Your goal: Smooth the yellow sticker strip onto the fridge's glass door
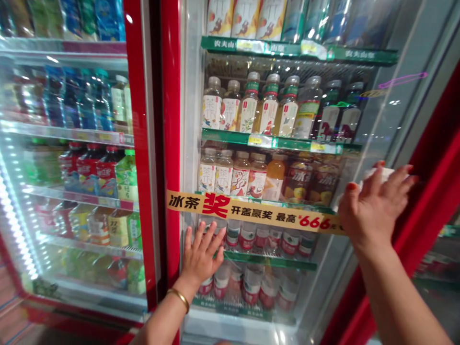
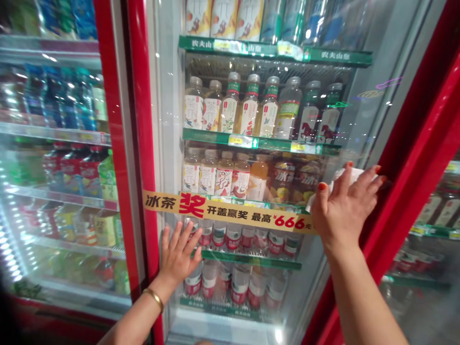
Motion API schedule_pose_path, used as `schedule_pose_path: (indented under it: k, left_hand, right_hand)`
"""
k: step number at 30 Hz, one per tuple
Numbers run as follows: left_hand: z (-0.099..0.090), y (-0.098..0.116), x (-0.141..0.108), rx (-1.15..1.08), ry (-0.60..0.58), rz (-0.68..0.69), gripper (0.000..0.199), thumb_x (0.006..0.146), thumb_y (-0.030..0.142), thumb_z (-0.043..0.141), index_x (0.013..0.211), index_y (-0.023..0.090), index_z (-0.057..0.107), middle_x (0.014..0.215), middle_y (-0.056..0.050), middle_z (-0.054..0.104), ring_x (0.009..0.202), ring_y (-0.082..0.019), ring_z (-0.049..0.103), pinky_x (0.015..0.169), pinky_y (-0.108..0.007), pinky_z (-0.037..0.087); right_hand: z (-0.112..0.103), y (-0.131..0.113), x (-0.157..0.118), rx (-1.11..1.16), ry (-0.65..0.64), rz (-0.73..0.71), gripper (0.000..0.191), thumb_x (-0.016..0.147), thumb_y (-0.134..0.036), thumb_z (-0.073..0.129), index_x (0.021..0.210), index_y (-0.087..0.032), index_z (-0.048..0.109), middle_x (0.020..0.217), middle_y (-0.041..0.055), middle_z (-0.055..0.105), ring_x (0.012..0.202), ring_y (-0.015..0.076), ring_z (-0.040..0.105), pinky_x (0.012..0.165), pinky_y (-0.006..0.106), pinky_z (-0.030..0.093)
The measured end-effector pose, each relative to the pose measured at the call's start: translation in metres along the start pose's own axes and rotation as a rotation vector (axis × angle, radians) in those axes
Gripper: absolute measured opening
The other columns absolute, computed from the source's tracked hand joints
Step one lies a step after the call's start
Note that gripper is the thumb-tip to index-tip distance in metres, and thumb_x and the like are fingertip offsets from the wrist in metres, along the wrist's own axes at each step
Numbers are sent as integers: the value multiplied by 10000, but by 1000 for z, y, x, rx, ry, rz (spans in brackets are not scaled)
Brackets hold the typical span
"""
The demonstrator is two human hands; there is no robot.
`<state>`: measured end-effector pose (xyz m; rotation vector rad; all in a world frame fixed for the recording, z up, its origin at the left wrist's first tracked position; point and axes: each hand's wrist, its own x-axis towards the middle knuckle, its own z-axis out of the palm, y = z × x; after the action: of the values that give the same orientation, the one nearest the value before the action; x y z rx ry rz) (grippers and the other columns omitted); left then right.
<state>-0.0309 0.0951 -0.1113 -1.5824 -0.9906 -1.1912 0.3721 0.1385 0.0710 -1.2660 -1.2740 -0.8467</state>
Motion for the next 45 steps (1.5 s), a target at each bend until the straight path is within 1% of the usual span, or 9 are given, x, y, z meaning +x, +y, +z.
schedule_pose_path:
  k: [5, 9, 15, 21, 28, 32, 36, 40, 45]
  left_hand:
    - [-2, 0, 3, -36, -2, 9, 782, 1011, 336, 628, 1725, 348, 312, 1808, 33, 245, 1727, -216, 151, 1438, -517, 60]
    - [-1, -1, 2, -45, -2, 10, 791, 1003, 331, 655, 1722, 338, 326, 1819, 34, 234, 1732, -219, 138, 1437, -519, 52]
    - [2, -3, 1, -30, 14, 35, 811, 983, 301, 673, 1719, 333, 333, 1823, 14, 243, 1729, -234, 151, 1434, -529, 67]
    - [1, -8, 0, 11, 6, 89, 856, 953, 302, 739, 1715, 285, 349, 1818, -36, 263, 1724, -287, 178, 1429, -561, 99]
    - [-1, -5, -3, -19, -47, 39, 828, 989, 321, 692, 1725, 299, 314, 1832, -27, 220, 1735, -266, 120, 1427, -570, 56]
    - [0, -5, -4, -30, -55, 28, 808, 999, 326, 680, 1722, 303, 321, 1829, -38, 225, 1735, -276, 117, 1419, -608, 63]
    - [0, -5, -4, -24, -41, 34, 810, 994, 321, 684, 1721, 307, 328, 1829, -28, 231, 1732, -270, 137, 1427, -583, 64]
    - [1, -5, -3, -16, -24, 45, 837, 974, 305, 704, 1722, 305, 328, 1828, -31, 235, 1730, -270, 151, 1428, -579, 74]
    - [1, -9, -5, -3, -19, 80, 865, 939, 284, 754, 1710, 254, 364, 1815, -81, 268, 1727, -304, 166, 1423, -600, 92]
  right_hand:
    - [13, -39, -143, 107, -37, -236, 833, 1004, -578, 546, 1730, -547, 138, 1829, -51, 8, 1686, 479, 35, 1203, 900, 294]
    - [11, -23, -223, 40, -165, -495, 907, 1003, -478, 614, 1774, -389, 145, 1845, 56, 52, 1695, 449, 5, 1231, 887, 280]
    - [10, -13, -192, -15, 16, 98, 956, 1064, -428, 482, 1765, -142, -101, 1815, 233, -162, 1666, 537, -151, 1152, 1003, 146]
    - [24, -62, -278, -31, -159, -353, 987, 1047, -523, 535, 1762, -45, 50, 1842, 242, -43, 1730, 404, -42, 1357, 731, 154]
    - [16, -36, -239, -31, -125, 239, 899, 1112, -524, 341, 1753, -136, -155, 1823, 219, -211, 1688, 481, -200, 1195, 950, 182]
    - [22, -110, -268, 56, -236, -260, 991, 999, -686, 579, 1786, -249, 163, 1871, 125, 5, 1695, 527, -108, 1278, 866, 149]
    - [19, -81, -311, 42, -190, -400, 949, 999, -639, 633, 1778, -314, 198, 1876, 57, 17, 1726, 437, -49, 1365, 740, 62]
    - [16, -18, -263, -9, -115, 85, 873, 1105, -453, 428, 1774, -225, -85, 1833, 173, -209, 1690, 483, -191, 1203, 959, 113]
    - [20, -87, -229, 43, -154, -72, 978, 1033, -559, 597, 1789, -269, 50, 1858, 147, -107, 1688, 522, -140, 1244, 914, 142]
